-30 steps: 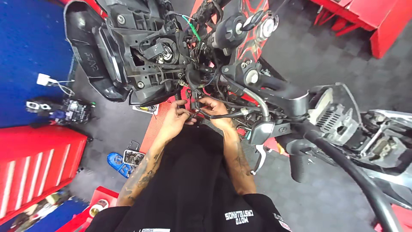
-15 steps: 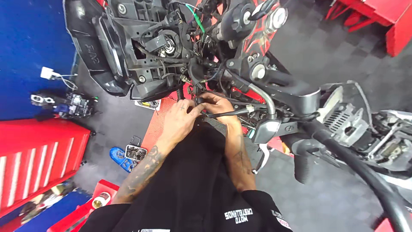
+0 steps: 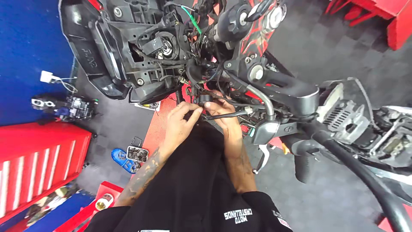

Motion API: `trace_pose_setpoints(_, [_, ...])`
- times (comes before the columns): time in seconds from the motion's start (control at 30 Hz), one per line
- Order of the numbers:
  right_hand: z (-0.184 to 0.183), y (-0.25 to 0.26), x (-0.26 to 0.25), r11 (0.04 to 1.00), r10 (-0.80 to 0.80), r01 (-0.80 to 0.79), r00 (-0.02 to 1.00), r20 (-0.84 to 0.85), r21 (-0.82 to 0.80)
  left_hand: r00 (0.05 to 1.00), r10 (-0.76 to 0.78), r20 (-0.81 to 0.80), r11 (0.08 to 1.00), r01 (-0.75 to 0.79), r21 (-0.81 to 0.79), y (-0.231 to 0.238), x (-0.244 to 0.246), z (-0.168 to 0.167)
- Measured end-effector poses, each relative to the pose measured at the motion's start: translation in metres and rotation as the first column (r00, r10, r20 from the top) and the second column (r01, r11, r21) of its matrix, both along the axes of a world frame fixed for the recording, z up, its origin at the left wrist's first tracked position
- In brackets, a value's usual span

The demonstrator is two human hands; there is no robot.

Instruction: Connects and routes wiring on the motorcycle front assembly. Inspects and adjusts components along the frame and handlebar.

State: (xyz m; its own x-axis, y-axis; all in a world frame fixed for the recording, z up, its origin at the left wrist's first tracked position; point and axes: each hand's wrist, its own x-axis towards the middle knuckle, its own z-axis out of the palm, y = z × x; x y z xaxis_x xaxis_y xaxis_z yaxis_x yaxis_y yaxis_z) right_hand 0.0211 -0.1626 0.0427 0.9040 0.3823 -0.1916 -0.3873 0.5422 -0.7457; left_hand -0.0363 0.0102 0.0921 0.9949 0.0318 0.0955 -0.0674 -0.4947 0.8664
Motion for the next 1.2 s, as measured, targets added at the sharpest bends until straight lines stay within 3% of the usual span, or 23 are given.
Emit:
trace_pose_setpoints(0.17, [0.008, -0.004, -0.001, 0.992, -0.038, 0.053, 0.990, 0.134, -0.113, 0.957, 0.157, -0.243, 0.965, -0.201, -0.168, -0.013, -0.003, 0.005])
trace_pose_setpoints(0.3, [0.010, 0.003, 0.001, 0.976, -0.050, 0.086, 0.982, 0.184, -0.198, 0.915, 0.184, -0.360, 0.870, -0.322, -0.373, -0.014, -0.002, 0.003])
trace_pose_setpoints(0.37, [0.008, 0.007, 0.002, 0.973, -0.063, 0.101, 0.981, 0.185, -0.206, 0.922, 0.188, -0.338, 0.888, -0.306, -0.342, -0.013, -0.002, -0.001])
trace_pose_setpoints(0.47, [0.011, 0.010, 0.001, 0.968, -0.058, 0.095, 0.986, 0.159, -0.234, 0.939, 0.183, -0.293, 0.968, -0.223, -0.112, -0.011, -0.002, 0.004])
trace_pose_setpoints(0.57, [0.011, 0.008, 0.003, 0.960, -0.006, 0.055, 0.984, 0.178, -0.275, 0.933, 0.170, -0.318, 0.984, -0.179, 0.000, -0.008, 0.000, 0.009])
trace_pose_setpoints(0.87, [0.021, 0.013, 0.000, 0.935, 0.045, 0.006, 0.990, 0.135, -0.354, 0.929, 0.109, -0.354, 0.943, -0.209, -0.258, 0.008, 0.007, 0.004])
trace_pose_setpoints(1.0, [0.026, 0.009, 0.003, 0.920, 0.103, -0.042, 0.985, 0.138, -0.390, 0.958, 0.160, -0.239, 0.948, -0.217, -0.234, 0.011, 0.005, 0.004])
trace_pose_setpoints(1.13, [0.022, 0.007, 0.003, 0.936, 0.118, -0.078, 0.988, 0.098, -0.344, 0.988, 0.055, -0.146, 0.997, -0.063, -0.045, 0.023, 0.017, 0.006])
trace_pose_setpoints(1.2, [0.024, 0.008, -0.001, 0.948, 0.122, -0.101, 0.991, 0.052, -0.302, 0.983, 0.063, -0.174, 0.989, -0.085, -0.124, 0.028, 0.019, 0.003])
